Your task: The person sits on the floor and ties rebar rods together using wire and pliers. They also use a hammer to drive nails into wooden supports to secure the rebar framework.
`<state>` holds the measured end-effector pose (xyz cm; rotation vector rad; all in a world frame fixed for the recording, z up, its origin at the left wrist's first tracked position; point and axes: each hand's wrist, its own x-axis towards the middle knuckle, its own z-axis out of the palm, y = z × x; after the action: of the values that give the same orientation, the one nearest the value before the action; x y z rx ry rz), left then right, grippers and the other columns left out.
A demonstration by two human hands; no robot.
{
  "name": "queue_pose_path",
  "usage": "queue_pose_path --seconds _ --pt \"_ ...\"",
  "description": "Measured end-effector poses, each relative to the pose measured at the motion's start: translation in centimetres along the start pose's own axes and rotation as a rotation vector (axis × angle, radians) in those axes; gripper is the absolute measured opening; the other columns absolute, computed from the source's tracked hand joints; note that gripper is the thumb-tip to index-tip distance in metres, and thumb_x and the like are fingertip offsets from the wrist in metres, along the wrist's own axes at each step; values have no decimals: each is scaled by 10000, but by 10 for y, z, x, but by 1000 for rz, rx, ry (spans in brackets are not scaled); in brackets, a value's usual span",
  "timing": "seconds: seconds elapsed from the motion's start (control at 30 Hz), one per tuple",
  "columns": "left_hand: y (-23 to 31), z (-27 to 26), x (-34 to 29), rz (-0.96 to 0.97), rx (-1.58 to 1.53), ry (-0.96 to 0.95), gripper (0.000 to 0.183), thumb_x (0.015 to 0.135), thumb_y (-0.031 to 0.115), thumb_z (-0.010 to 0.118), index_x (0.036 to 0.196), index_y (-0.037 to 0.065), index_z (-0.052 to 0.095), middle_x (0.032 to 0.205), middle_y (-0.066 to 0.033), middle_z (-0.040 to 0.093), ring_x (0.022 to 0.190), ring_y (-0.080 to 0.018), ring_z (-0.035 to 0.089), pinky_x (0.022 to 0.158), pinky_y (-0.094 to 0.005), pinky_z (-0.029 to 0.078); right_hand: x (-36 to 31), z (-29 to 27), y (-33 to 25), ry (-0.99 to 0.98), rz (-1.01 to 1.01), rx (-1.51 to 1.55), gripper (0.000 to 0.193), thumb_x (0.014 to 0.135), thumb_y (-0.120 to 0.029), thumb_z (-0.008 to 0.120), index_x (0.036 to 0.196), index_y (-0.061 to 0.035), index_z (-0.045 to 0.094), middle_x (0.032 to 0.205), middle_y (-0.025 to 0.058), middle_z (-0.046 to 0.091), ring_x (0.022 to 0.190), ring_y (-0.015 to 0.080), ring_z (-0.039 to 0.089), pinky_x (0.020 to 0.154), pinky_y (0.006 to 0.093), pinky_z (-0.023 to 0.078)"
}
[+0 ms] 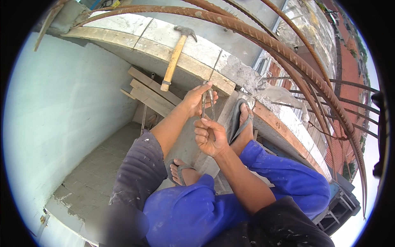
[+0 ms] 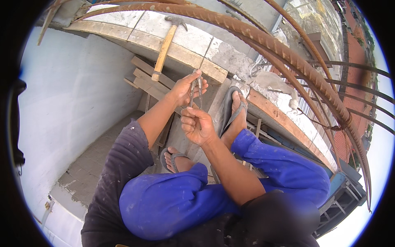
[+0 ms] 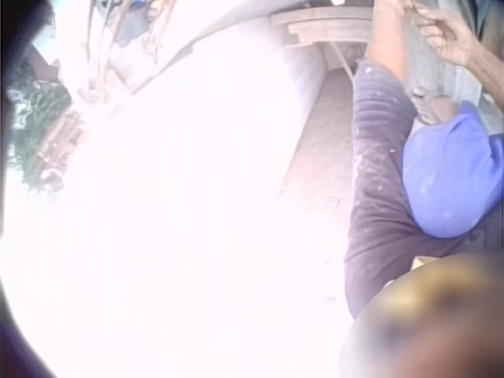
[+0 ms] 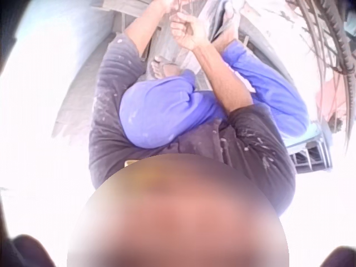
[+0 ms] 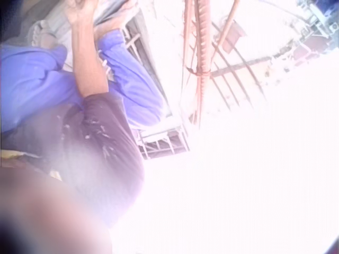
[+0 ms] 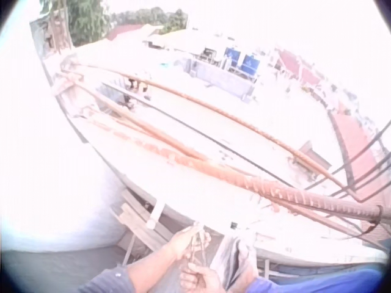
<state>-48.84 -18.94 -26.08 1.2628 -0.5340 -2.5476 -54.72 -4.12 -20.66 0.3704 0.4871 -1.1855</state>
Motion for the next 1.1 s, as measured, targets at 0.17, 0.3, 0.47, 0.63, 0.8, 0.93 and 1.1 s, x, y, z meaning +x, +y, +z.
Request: queue_pose_path --seconds 0.17,0.3,0.47,0.63,0.8,0.93,1.1 --pt "-2 0 8 -184 -252 -275 291 1003 368 678 955 109 552 770 -20 591 735 -165 632 720 -362 592 -6 13 -4 -136 75 309 162 1053 -287 599 1073 -130 569 854 -35 482 658 82 439 601 242 402" --pt "5 -4 9 -341 -146 -260 291 1019 331 638 832 141 522 622 44 489 556 -118 511 578 -353 523 3 40 -11 374 209 -89 286 1025 -412 629 977 -139 554 823 -34 512 686 119 496 644 298 453" --pt "59 -19 6 -507 275 -215 291 998 294 681 810 141 519 601 49 488 518 -103 487 546 -350 505 76 70 41 330 -71 76 335 979 -440 619 824 -167 500 669 -38 464 590 140 468 610 327 446" --pt "127 -7 -22 -99 1634 54 386 930 387 750 1068 49 624 687 -59 634 674 -299 671 690 -438 558 128 81 66 442 -261 269 352 976 -403 600 752 -175 454 629 -35 417 521 144 411 569 351 418" --pt "125 -21 -51 510 1821 839 566 910 374 755 1302 46 510 1000 -244 729 923 -435 722 806 -493 580 134 76 68 497 -262 263 353 986 -385 598 739 -173 459 622 -31 401 525 143 409 569 344 406" --pt "119 -37 -34 361 1553 780 534 952 314 708 1355 73 453 1094 -249 711 1010 -451 700 857 -531 566 128 72 67 546 -217 201 370 992 -396 599 732 -174 459 610 -26 396 527 145 405 577 351 406" --pt "159 -80 -39 625 1660 822 386 959 229 692 1272 52 553 1145 -178 717 1060 -395 695 871 -501 564 147 92 67 520 -293 338 371 1001 -375 570 722 -172 432 594 -18 397 518 161 412 575 362 419"
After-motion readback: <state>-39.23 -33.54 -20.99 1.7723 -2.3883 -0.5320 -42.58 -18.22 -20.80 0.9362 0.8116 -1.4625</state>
